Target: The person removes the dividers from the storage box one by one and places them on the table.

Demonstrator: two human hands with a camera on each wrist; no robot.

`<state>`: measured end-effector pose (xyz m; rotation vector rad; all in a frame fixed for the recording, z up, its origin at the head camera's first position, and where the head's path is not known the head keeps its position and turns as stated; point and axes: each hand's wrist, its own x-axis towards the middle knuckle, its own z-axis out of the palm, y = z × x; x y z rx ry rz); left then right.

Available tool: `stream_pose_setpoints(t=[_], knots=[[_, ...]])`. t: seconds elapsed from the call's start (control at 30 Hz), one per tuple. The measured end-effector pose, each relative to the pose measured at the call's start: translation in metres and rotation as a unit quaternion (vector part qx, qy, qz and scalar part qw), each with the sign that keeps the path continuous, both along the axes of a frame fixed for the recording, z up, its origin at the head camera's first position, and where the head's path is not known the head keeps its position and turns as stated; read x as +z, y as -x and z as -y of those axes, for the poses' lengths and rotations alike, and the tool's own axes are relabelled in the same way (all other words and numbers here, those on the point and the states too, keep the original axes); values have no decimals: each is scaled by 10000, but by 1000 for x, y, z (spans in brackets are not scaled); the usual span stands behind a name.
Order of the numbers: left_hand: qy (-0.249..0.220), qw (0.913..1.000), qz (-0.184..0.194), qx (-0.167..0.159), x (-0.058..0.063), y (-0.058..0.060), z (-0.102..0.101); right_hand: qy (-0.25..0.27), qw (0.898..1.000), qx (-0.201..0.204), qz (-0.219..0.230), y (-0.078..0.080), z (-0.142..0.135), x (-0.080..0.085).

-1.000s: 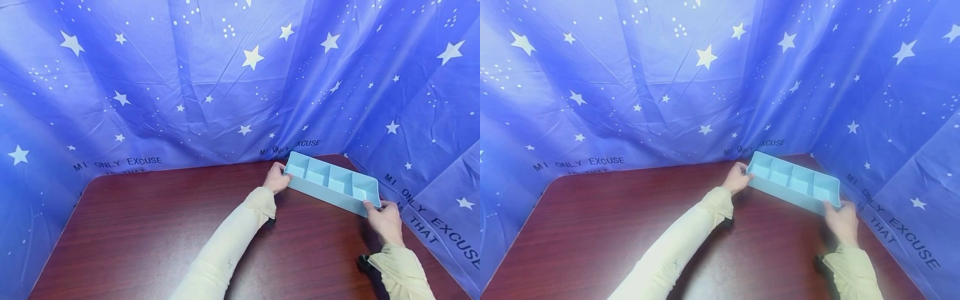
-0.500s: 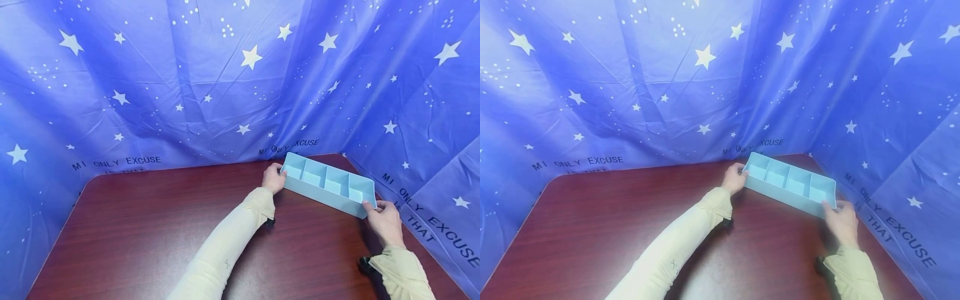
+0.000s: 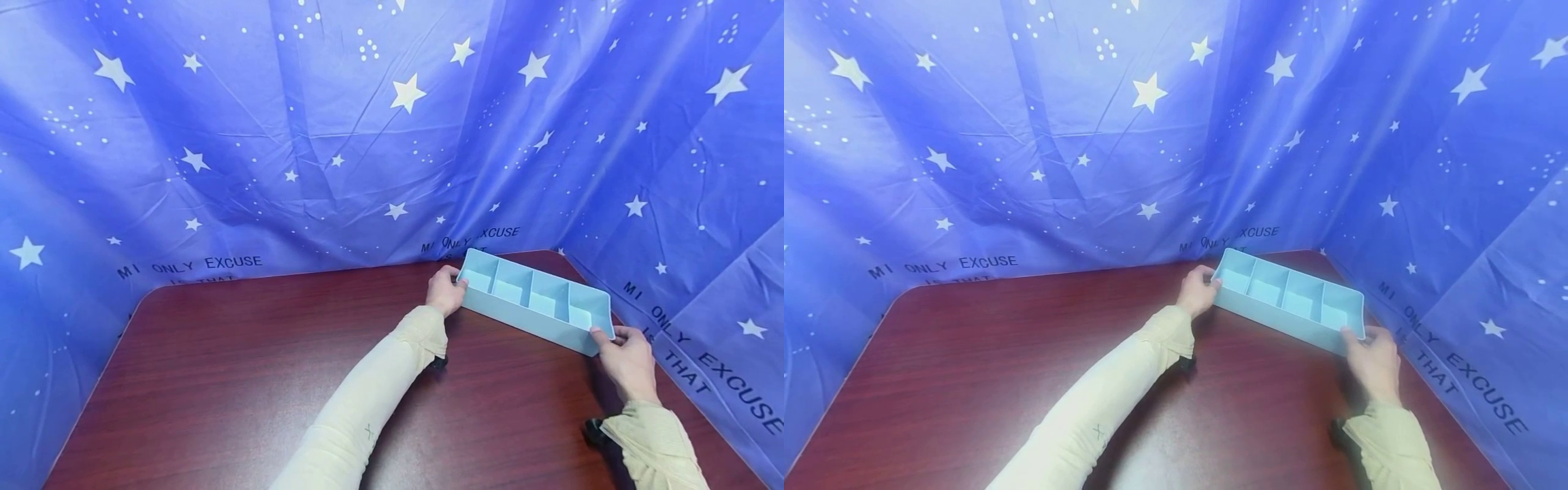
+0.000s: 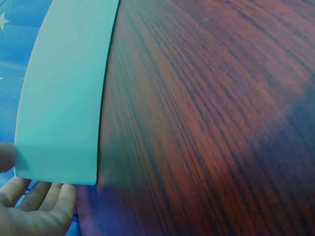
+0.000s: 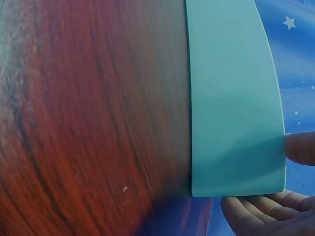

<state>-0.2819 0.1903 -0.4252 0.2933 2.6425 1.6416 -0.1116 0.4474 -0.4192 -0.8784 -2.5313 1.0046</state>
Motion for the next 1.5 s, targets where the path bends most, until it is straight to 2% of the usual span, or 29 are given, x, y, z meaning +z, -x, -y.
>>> stream_pose_setpoints(t=[0.23,0.6,0.93,1.5], knots=[[85,9999,89,32,-1,-1,0,-38,9999,-14,-118,1,0,-2],[116,9995,99,276,0,-2,4,19,9999,63,-122,2,4,-1],[81,9995,146,256,-3,-3,15,88,9999,100,-65,3,9,-2],[-242,9994,193,128,-7,-7,33,58,9999,132,-92,7,18,-4]])
